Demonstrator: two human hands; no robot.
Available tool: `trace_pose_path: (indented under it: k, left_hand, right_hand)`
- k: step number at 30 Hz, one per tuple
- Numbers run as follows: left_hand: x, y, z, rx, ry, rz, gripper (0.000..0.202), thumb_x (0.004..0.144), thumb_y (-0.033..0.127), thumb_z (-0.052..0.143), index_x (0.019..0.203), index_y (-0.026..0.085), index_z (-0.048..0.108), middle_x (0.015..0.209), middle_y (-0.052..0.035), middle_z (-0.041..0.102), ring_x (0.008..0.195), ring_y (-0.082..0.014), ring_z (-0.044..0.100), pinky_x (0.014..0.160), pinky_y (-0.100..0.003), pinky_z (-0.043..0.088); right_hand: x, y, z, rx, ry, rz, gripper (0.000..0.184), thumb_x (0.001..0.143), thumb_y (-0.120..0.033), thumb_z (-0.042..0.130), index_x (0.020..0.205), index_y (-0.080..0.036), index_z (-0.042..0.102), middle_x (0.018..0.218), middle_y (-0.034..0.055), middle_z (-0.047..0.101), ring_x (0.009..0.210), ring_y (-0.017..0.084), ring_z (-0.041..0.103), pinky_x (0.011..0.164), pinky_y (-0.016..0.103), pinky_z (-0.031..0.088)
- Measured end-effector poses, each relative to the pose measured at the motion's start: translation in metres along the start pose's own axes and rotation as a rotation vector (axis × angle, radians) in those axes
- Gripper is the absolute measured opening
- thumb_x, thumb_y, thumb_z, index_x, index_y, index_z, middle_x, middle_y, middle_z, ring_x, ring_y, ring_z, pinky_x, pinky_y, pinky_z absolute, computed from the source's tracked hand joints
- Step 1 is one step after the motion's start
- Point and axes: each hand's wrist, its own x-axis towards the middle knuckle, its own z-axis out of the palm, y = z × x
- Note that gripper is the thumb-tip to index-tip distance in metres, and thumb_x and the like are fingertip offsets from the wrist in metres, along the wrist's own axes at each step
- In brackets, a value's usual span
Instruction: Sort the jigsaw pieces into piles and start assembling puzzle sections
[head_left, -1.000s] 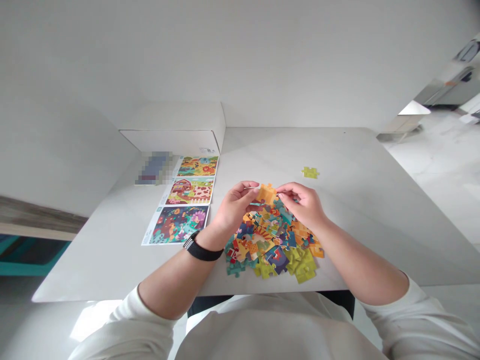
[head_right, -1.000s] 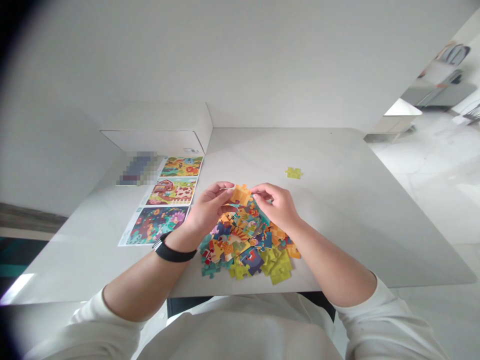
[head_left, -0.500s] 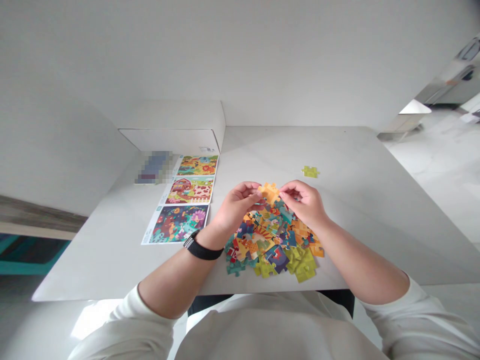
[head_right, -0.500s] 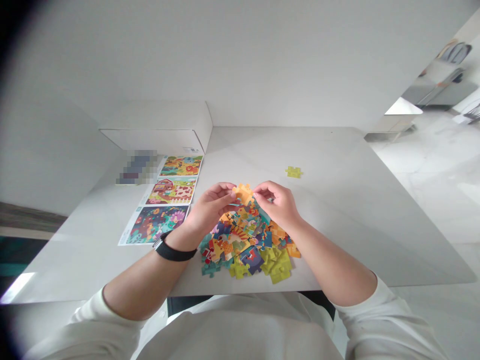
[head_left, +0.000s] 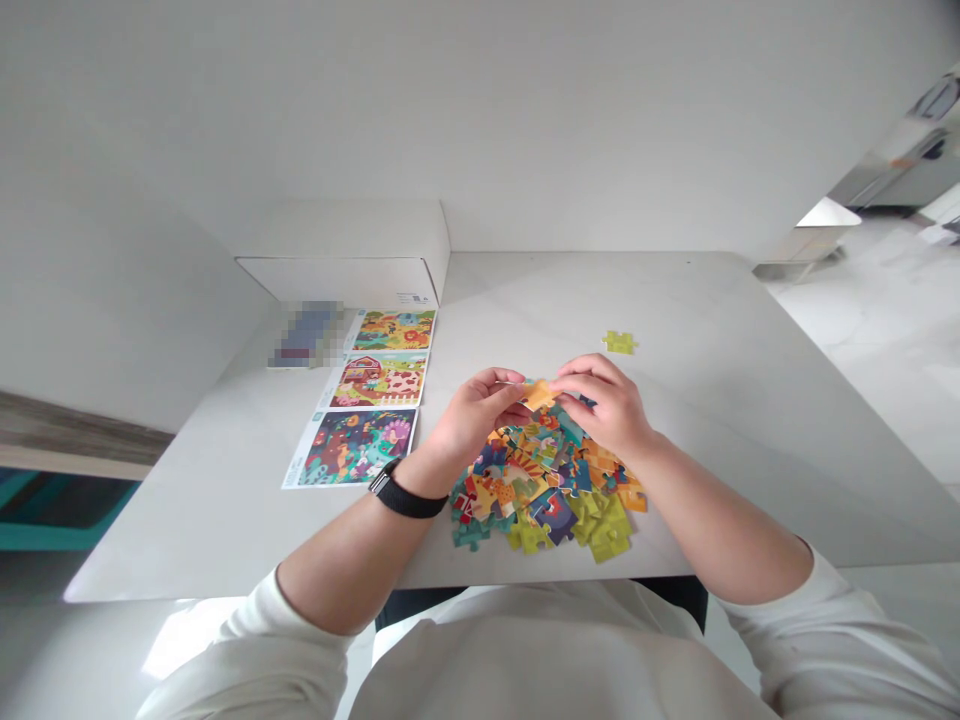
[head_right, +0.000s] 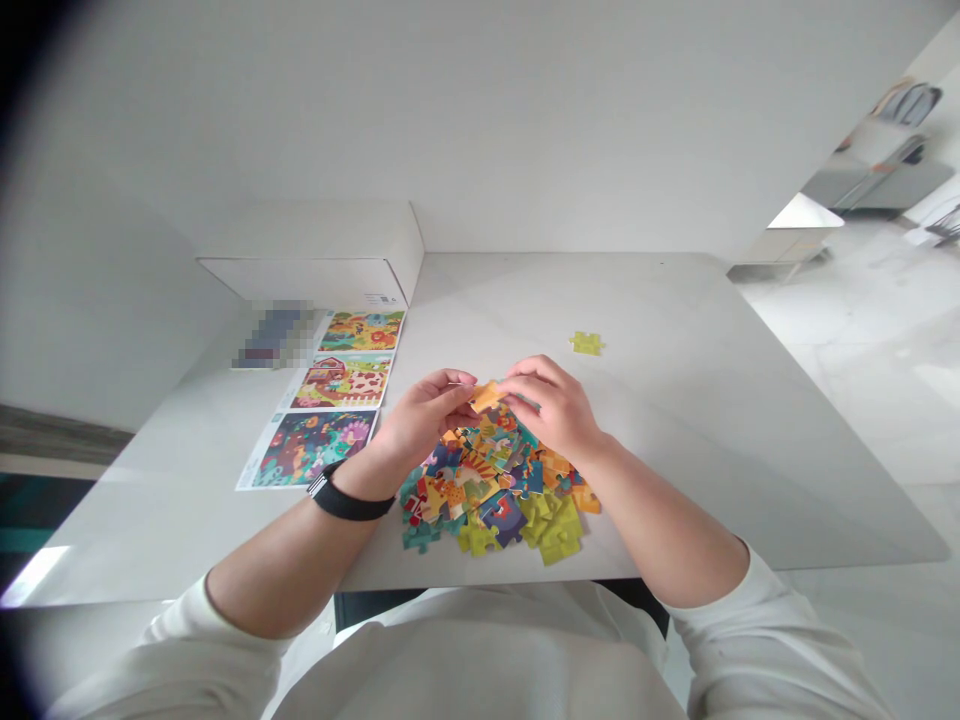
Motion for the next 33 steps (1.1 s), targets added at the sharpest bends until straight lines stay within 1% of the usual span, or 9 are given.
trace_pose_path:
  k: [4,8,10,15,19,22,25,27,33]
  left_hand:
    - [0.0,0.008,0.002,0.103,-0.062,0.048,0.041,0.087,0.05,0.085,0.108,0.018,0.069,0.097,-0.0059,0.078,0.08,-0.016,0.077,0.077,-0.029,0.065]
    - [0.014,0.02,-0.002,0.443,-0.05,0.18,0.033,0.086,0.048,0.086,0.091,0.019,0.073,0.076,-0.002,0.071,0.058,-0.0117,0.065,0.053,-0.023,0.054]
    - [0.031,0.028,-0.009,0.53,-0.006,0.193,0.03,0.086,0.047,0.085,0.088,0.019,0.075,0.072,-0.0027,0.068,0.056,-0.0126,0.062,0.049,-0.023,0.051]
    - [0.09,0.049,-0.042,0.767,0.359,0.066,0.025,0.084,0.037,0.084,0.076,0.02,0.068,0.068,-0.0031,0.065,0.057,-0.0151,0.062,0.055,-0.028,0.052]
    - [0.125,0.055,-0.068,0.919,0.43,-0.012,0.025,0.081,0.027,0.083,0.067,0.019,0.065,0.058,-0.0043,0.061,0.058,-0.0203,0.062,0.064,-0.036,0.052]
    - [0.137,0.055,-0.078,1.051,0.472,0.011,0.031,0.075,0.021,0.087,0.061,0.02,0.06,0.058,-0.0062,0.06,0.073,-0.0269,0.067,0.075,-0.039,0.051]
    - [0.13,0.055,-0.073,1.149,0.503,0.103,0.025,0.077,0.025,0.087,0.072,0.021,0.062,0.075,-0.0097,0.069,0.09,-0.0286,0.068,0.082,-0.037,0.049]
    - [0.113,0.053,-0.064,1.203,0.463,0.165,0.02,0.081,0.032,0.084,0.081,0.021,0.067,0.084,-0.0094,0.074,0.089,-0.0266,0.067,0.082,-0.035,0.048]
    - [0.024,0.031,-0.029,1.285,0.044,0.325,0.018,0.094,0.041,0.071,0.095,0.024,0.077,0.093,-0.0051,0.077,0.078,-0.0212,0.066,0.075,-0.031,0.047]
  right_hand:
    - [0.0,0.004,0.005,0.128,0.033,0.258,0.011,0.099,-0.036,0.073,0.096,-0.026,0.076,0.104,0.0072,0.073,0.097,0.023,0.072,0.081,0.036,0.064]
    - [-0.001,0.015,0.011,0.299,-0.01,0.519,0.027,0.095,-0.051,0.075,0.095,-0.025,0.073,0.104,0.0072,0.075,0.092,0.023,0.073,0.076,0.034,0.062]
    - [-0.002,0.023,0.011,0.303,-0.025,0.597,0.029,0.095,-0.053,0.074,0.102,-0.025,0.073,0.102,0.0064,0.076,0.092,0.023,0.073,0.076,0.034,0.061]
    - [-0.001,0.042,0.002,0.202,0.018,0.647,0.027,0.095,-0.049,0.068,0.106,-0.025,0.075,0.096,0.0048,0.076,0.09,0.022,0.071,0.077,0.034,0.06]
    - [0.001,0.048,-0.008,0.048,-0.042,0.618,0.02,0.094,-0.04,0.067,0.099,-0.025,0.078,0.094,0.0047,0.078,0.088,0.023,0.071,0.08,0.036,0.057]
    - [0.001,0.05,-0.014,-0.029,-0.144,0.585,0.015,0.093,-0.034,0.068,0.096,-0.025,0.079,0.095,0.0044,0.081,0.087,0.022,0.073,0.081,0.037,0.056]
    - [0.0,0.052,-0.019,-0.078,-0.225,0.526,0.011,0.093,-0.029,0.07,0.096,-0.026,0.08,0.094,0.0036,0.081,0.083,0.021,0.073,0.08,0.037,0.056]
    - [-0.001,0.052,-0.021,-0.089,-0.264,0.484,0.011,0.094,-0.027,0.071,0.096,-0.026,0.081,0.093,0.0033,0.081,0.081,0.021,0.072,0.08,0.036,0.056]
    - [-0.005,0.037,-0.001,-0.102,-0.441,0.301,0.019,0.098,-0.034,0.074,0.114,-0.027,0.083,0.108,0.009,0.076,0.098,0.025,0.073,0.091,0.041,0.057]
